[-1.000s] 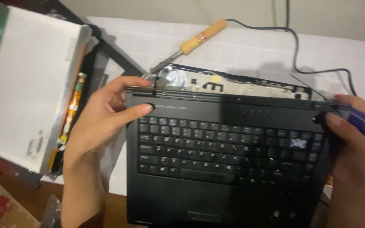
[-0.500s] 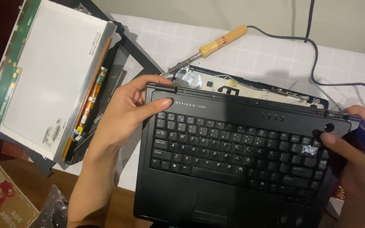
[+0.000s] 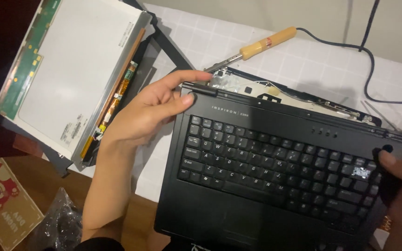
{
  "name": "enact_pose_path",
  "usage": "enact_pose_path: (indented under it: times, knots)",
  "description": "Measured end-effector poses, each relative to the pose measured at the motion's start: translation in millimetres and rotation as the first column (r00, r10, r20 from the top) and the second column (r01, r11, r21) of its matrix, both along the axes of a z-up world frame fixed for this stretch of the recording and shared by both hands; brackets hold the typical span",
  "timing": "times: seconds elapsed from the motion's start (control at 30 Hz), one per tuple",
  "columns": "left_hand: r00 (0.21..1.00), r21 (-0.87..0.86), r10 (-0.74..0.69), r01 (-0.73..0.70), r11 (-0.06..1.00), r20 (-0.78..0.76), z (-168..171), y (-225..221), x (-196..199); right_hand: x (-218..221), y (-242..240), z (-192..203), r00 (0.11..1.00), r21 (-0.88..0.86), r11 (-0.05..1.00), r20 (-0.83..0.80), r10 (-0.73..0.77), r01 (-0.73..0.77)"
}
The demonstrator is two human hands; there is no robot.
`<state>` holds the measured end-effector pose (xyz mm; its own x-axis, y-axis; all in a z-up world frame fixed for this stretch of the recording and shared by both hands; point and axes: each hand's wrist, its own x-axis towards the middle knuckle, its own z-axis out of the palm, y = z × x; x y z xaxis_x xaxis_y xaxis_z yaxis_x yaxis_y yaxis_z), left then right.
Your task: Aligning and snapping a plastic bezel/hinge cover onto a laptop chassis during a repair.
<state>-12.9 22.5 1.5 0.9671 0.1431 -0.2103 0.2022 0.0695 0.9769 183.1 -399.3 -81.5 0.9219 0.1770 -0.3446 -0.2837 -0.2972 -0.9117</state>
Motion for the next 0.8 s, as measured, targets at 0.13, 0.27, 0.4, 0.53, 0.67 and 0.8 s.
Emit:
enact_pose_path:
  times: [0.13,0.27,0.4,0.53,0.67,0.8]
  knots:
    - [0.999,-0.087,-0.033,0.036,0.996,0.034,-1,2,0,2,-1,-6,0.999,0.066,0.998,0.048,0.018,-0.021]
    - [1.000,-0.035,-0.017,0.017,0.999,0.015,1,0,1,5,-5,-13,0.995,0.054,0.998,0.096,0.027,-0.033]
    - [1.000,0.032,-0.025,0.025,0.999,0.013,1,0,0,6,-8,-17,0.998,0.122,0.992,0.063,-0.016,0.009]
    - [0.991,0.283,-0.015,-0.023,0.959,0.133,-7,1,-1,8,-13,-19,0.994,0.065,0.997,0.104,0.039,-0.046]
    - [0.987,0.327,0.057,-0.103,0.939,0.149,-6,-2,0,13,-23,-30,0.998,0.122,0.991,0.046,0.048,-0.054]
    - [0.983,0.279,0.098,-0.139,0.950,0.155,-7,-5,2,14,-26,-33,0.998,0.113,0.992,0.053,0.044,-0.050]
